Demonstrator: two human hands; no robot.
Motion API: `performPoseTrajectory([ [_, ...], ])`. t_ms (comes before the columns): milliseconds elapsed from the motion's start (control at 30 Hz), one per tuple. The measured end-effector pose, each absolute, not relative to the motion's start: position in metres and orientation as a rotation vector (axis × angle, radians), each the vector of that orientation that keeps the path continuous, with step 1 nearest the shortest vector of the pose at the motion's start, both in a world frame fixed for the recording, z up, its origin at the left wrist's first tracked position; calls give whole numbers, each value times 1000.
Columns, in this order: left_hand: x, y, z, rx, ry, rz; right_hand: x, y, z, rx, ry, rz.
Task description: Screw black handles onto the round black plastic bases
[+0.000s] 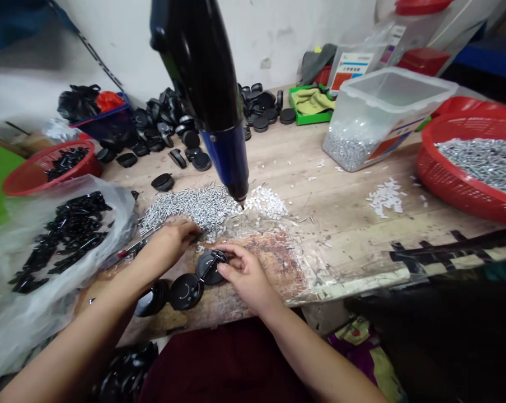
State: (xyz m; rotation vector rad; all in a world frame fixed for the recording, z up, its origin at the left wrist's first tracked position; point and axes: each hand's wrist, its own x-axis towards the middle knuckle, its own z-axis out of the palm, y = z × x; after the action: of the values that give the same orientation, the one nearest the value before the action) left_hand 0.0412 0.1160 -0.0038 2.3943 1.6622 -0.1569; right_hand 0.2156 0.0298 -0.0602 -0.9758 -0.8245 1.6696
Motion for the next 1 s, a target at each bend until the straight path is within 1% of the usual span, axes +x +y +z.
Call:
performPoseTrajectory([
  [367, 48, 128, -9, 2605, 1591, -293, 219, 27, -55, -985, -826, 1614],
  [1000, 45, 131, -17, 2528, 1728, -271, 222, 23, -54, -1024, -793, 1604],
])
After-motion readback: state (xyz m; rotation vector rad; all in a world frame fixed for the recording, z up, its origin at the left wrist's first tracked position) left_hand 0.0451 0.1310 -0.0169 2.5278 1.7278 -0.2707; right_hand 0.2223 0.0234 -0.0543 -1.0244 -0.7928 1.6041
